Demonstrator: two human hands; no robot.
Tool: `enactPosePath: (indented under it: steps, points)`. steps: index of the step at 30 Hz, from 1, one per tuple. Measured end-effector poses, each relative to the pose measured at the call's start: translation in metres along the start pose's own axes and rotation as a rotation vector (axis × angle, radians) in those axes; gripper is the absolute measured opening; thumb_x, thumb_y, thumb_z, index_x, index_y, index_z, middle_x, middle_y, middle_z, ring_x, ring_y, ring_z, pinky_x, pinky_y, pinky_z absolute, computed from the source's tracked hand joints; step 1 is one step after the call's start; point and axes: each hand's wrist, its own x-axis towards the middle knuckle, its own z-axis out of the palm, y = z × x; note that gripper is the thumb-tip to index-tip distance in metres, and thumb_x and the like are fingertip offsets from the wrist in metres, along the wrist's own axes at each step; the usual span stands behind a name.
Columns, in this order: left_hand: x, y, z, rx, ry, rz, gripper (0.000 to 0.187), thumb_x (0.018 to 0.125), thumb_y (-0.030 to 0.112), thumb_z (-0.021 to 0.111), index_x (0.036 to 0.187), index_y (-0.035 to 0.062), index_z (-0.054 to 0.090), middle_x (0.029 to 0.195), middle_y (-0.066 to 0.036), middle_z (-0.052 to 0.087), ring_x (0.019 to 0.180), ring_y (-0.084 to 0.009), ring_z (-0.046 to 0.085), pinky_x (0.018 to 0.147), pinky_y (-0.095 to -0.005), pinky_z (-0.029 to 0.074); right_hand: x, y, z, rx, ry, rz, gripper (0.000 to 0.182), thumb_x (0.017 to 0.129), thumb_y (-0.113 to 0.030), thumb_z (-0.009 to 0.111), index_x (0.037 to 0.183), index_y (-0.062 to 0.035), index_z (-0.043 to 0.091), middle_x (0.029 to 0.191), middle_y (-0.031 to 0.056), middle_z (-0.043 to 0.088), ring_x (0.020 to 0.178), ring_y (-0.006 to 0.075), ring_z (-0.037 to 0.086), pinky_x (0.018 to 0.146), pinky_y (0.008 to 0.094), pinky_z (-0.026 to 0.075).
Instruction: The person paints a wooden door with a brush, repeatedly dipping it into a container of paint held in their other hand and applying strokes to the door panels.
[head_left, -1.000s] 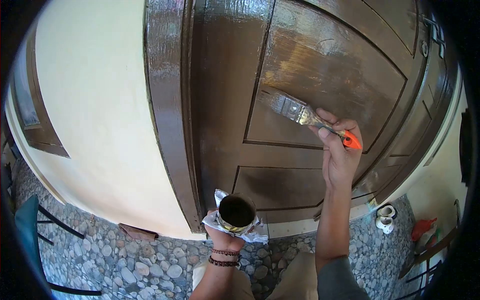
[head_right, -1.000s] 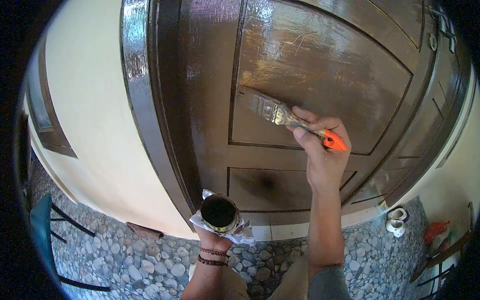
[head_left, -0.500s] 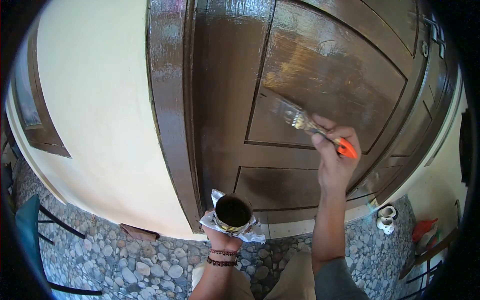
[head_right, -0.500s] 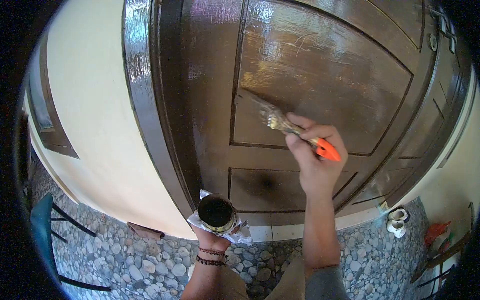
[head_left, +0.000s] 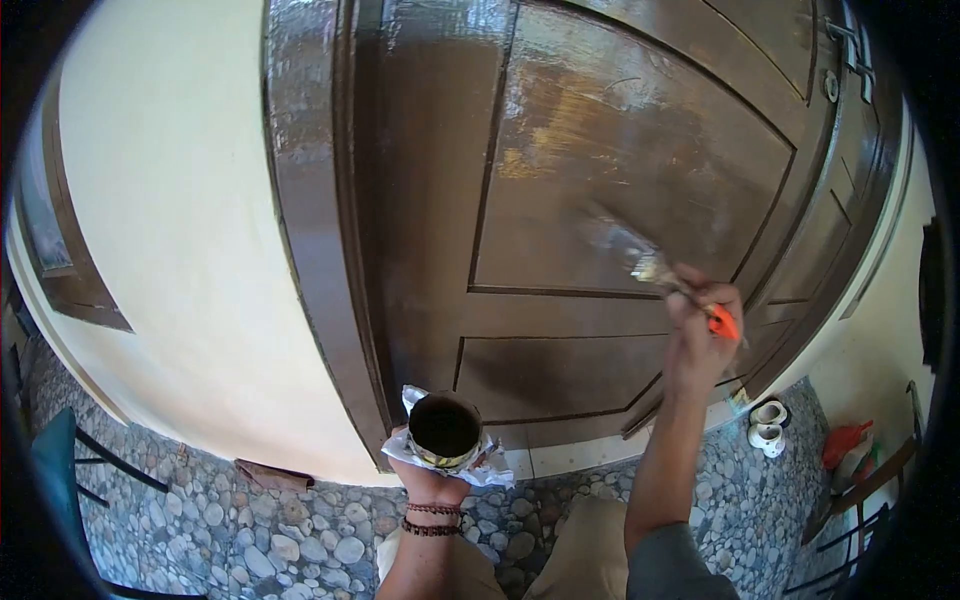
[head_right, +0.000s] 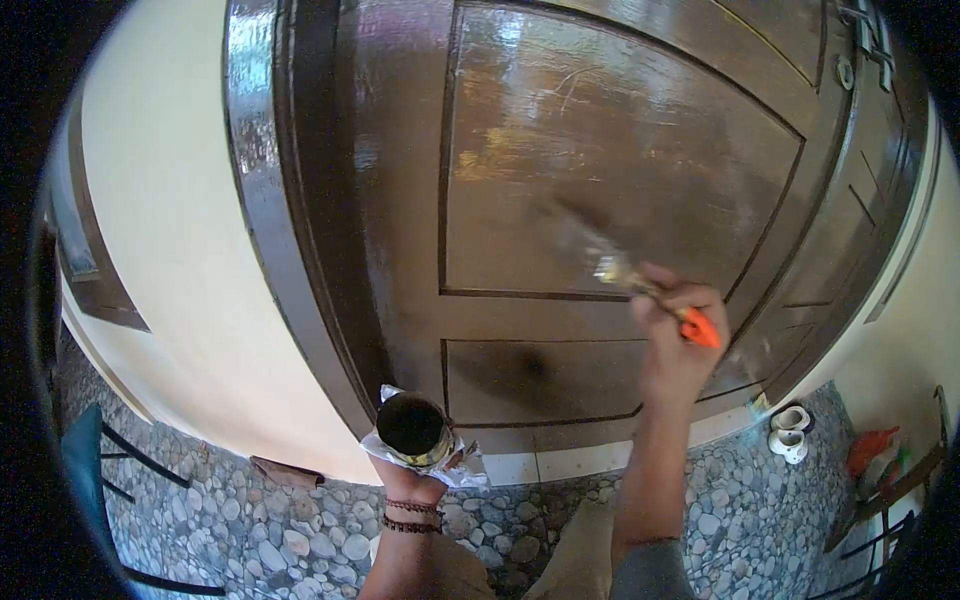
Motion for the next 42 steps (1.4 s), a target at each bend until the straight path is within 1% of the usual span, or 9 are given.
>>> enactPosePath:
  steps: [4, 6, 10, 11, 17, 26, 34, 36, 42]
  points:
    - [0.007, -0.006, 0.001, 0.039, -0.002, 0.043, 0.046, 0.082, 0.045, 0.034, 0.099, 0.012, 0.061, 0.093, -0.007, 0.064, 0.079, -0.0269, 0.062, 0.058, -0.0454, 0.05, -0.005, 0.004, 0.036, 0.012, -0.181, -0.064, 0.018, 0.071, 0.004, 0.068, 0.078, -0.0044, 0.053, 0.09, 0.0168, 0.064, 0.091, 0.025, 0.063, 0.077, 0.0319, 0.049]
    - [0.003, -0.015, 0.03, 0.065, 0.309, 0.116, 0.047, 0.083, 0.053, 0.037, 0.09, 0.0128, 0.061, 0.078, -0.009, 0.063, 0.058, -0.0259, 0.056, 0.04, -0.0339, 0.037, -0.002, 0.005, 0.042, -0.103, -0.214, -0.104, 0.016, 0.072, 0.007, 0.066, 0.077, -0.0035, 0.054, 0.088, 0.0157, 0.065, 0.094, 0.026, 0.062, 0.076, 0.0326, 0.049]
    - [0.003, -0.014, 0.02, 0.075, 0.104, 0.059, 0.052, 0.082, 0.057, 0.037, 0.091, 0.0126, 0.062, 0.077, -0.009, 0.063, 0.058, -0.0259, 0.056, 0.04, -0.0322, 0.037, 0.01, 0.008, 0.009, -0.118, -0.133, -0.063, 0.016, 0.072, 0.008, 0.064, 0.078, -0.0026, 0.054, 0.09, 0.0164, 0.064, 0.094, 0.0265, 0.062, 0.077, 0.0323, 0.049]
    - [0.006, -0.011, 0.005, 0.08, -0.026, 0.017, 0.052, 0.079, 0.054, 0.033, 0.099, 0.0154, 0.06, 0.091, -0.007, 0.063, 0.068, -0.0273, 0.058, 0.042, -0.0371, 0.039, 0.013, 0.004, -0.007, -0.143, -0.067, -0.073, 0.017, 0.072, 0.009, 0.064, 0.078, -0.0024, 0.053, 0.092, 0.017, 0.064, 0.095, 0.0263, 0.062, 0.078, 0.032, 0.049]
    - [0.007, -0.015, 0.003, 0.08, 0.008, 0.01, 0.049, 0.081, 0.052, 0.032, 0.098, 0.0152, 0.06, 0.09, -0.007, 0.063, 0.067, -0.0269, 0.058, 0.041, -0.0365, 0.039, 0.025, -0.002, -0.077, -0.111, 0.225, -0.027, 0.018, 0.072, 0.008, 0.062, 0.08, -0.0031, 0.05, 0.096, 0.0193, 0.063, 0.095, 0.0246, 0.061, 0.08, 0.0323, 0.05]
    - [0.013, -0.029, 0.007, 0.123, 0.027, 0.01, 0.055, 0.082, 0.054, 0.031, 0.099, 0.0106, 0.061, 0.085, -0.014, 0.064, 0.065, -0.0288, 0.06, 0.04, -0.0363, 0.04, 0.013, -0.006, -0.017, -0.146, -0.097, 0.004, 0.017, 0.071, 0.005, 0.067, 0.078, -0.0039, 0.054, 0.099, 0.0194, 0.063, 0.09, 0.0205, 0.061, 0.077, 0.0299, 0.048]
    - [0.014, -0.036, 0.015, 0.082, 0.092, 0.008, 0.055, 0.081, 0.058, 0.037, 0.093, 0.0097, 0.061, 0.081, -0.017, 0.062, 0.061, -0.0307, 0.057, 0.041, -0.0358, 0.039, 0.045, 0.003, -0.115, -0.243, 0.149, -0.029, 0.013, 0.073, 0.008, 0.061, 0.078, -0.0011, 0.053, 0.098, 0.018, 0.063, 0.089, 0.0182, 0.06, 0.078, 0.0273, 0.047]
    - [0.016, -0.037, 0.008, 0.126, -0.048, 0.003, 0.055, 0.082, 0.054, 0.032, 0.101, 0.009, 0.059, 0.085, -0.015, 0.064, 0.066, -0.0294, 0.061, 0.04, -0.0366, 0.04, 0.046, -0.005, -0.137, -0.274, 0.214, -0.048, 0.013, 0.073, 0.008, 0.06, 0.078, -0.0009, 0.053, 0.097, 0.0176, 0.063, 0.089, 0.0178, 0.059, 0.078, 0.0272, 0.047]
    - [0.013, -0.044, 0.013, 0.114, -0.067, 0.012, 0.056, 0.083, 0.055, 0.032, 0.101, 0.0091, 0.059, 0.085, -0.015, 0.064, 0.065, -0.0298, 0.06, 0.04, -0.0367, 0.04, 0.033, -0.016, -0.144, -0.5, 0.384, -0.22, 0.007, 0.075, 0.005, 0.059, 0.078, 0.0007, 0.054, 0.097, 0.0169, 0.063, 0.088, 0.0175, 0.06, 0.078, 0.0277, 0.047]
